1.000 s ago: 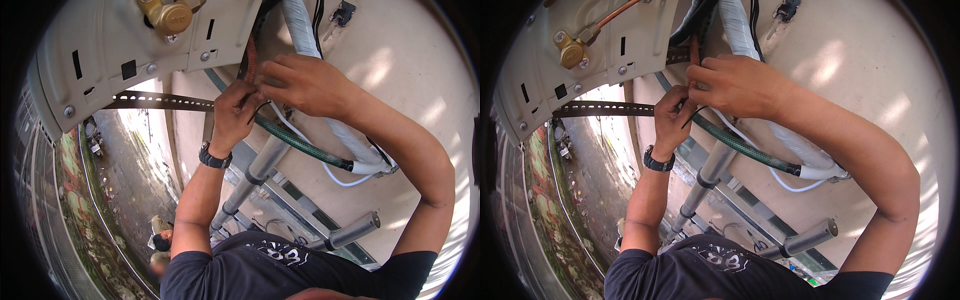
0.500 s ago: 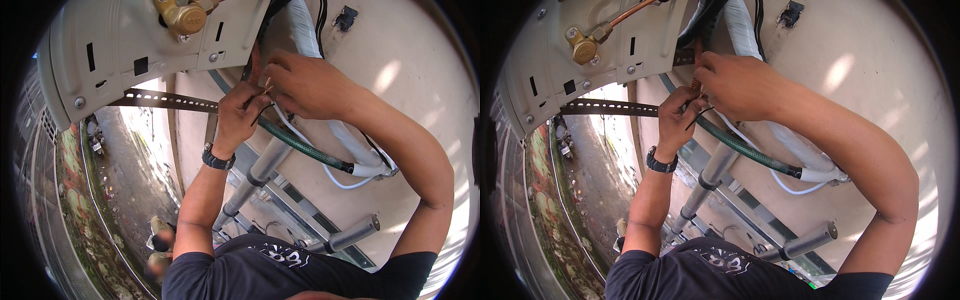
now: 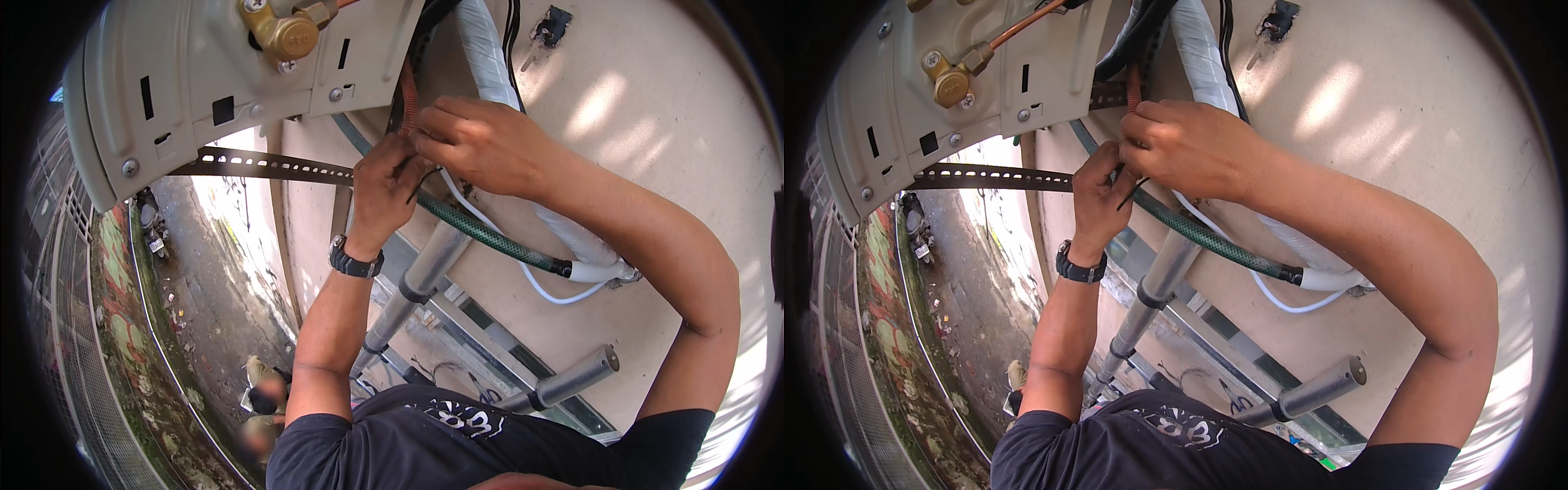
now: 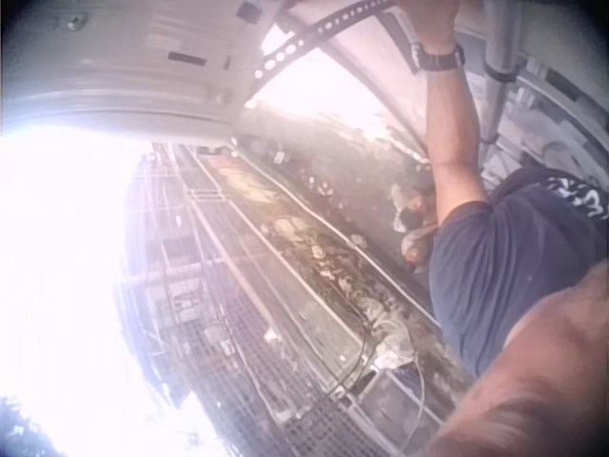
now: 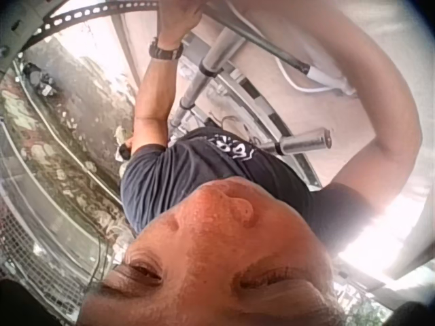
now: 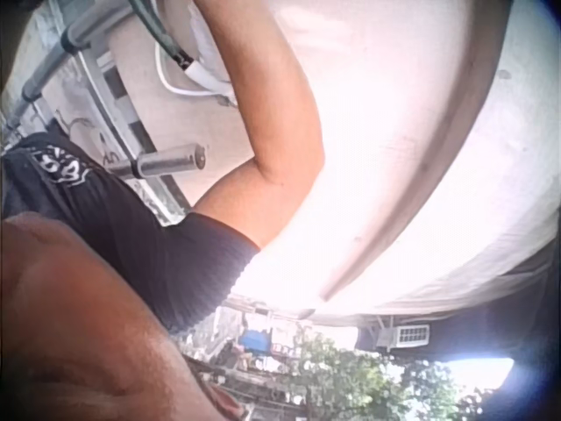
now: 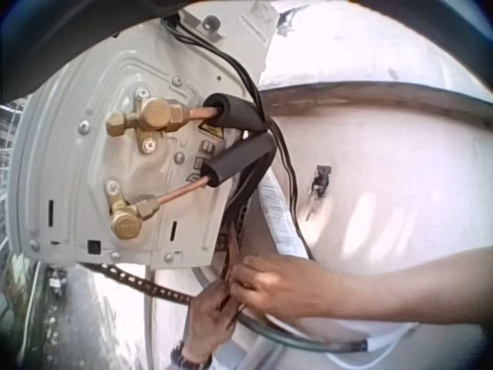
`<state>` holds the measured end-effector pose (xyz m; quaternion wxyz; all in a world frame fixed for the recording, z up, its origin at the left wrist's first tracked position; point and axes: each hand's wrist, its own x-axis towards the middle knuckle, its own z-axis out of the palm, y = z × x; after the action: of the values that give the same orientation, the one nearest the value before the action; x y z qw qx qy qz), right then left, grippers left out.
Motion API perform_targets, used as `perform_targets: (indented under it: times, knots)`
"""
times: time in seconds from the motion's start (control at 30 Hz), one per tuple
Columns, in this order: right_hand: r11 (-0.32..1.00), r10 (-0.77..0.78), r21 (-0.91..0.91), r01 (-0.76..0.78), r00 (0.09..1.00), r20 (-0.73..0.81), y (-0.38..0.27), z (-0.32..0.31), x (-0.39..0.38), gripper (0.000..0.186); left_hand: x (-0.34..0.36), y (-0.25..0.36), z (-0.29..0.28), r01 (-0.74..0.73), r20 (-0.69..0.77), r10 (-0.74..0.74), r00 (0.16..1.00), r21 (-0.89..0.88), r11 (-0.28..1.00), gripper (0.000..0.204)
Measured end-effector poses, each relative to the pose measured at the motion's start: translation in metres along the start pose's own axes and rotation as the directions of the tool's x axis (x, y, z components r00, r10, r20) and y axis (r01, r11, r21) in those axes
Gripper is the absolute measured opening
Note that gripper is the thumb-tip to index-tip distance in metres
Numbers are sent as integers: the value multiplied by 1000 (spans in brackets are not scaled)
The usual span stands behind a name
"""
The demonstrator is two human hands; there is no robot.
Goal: The person works on the external wiring and components of an air conditioning unit while on a ladder, using pliers to cut and strip wires, and scissors to trim insulation.
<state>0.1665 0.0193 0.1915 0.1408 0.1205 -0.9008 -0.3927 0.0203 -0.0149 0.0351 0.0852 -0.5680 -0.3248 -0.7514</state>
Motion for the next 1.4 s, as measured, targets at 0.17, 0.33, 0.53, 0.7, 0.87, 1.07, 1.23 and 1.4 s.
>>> perform_targets:
  times: [0.17, 0.33, 0.53, 0.7, 0.87, 1.07, 1.23, 1.4]
  knots:
    - [990, 114, 90, -112, 993, -22, -2, -9, 4, 14, 0, 3, 0, 59, 5, -59, 998, -60, 996, 5]
    - [995, 39, 92, -34, 998, -49, 3, -6, -3, 17, 0, 0, 0, 52, -6, -52, 999, -55, 997, 6]
    - [974, 124, 179, -140, 988, 96, 7, -9, -1, 17, -1, -5, -2, 36, 6, -36, 999, -127, 991, 9]
    - [917, 216, 309, -251, 966, 141, 8, -7, 4, 13, -1, -8, -2, 34, -7, -36, 999, -158, 987, 12]
    - [736, 371, 520, -434, 901, 226, 7, -3, 9, 17, -1, -8, -3, 26, -20, -28, 999, -122, 992, 12]
    - [118, 540, 417, -901, 410, 735, 5, -11, 32, 26, 3, 0, -1, -149, -84, 160, 983, 128, 981, 13]
    - [46, 460, 403, -914, 378, 803, 6, -49, 40, 23, 1, 8, 0, -120, -117, 135, 984, 130, 984, 13]
    - [975, 221, -51, -215, 953, 209, 11, -34, 1, 41, -1, 5, 2, -84, -107, 96, 990, 116, 990, 13]
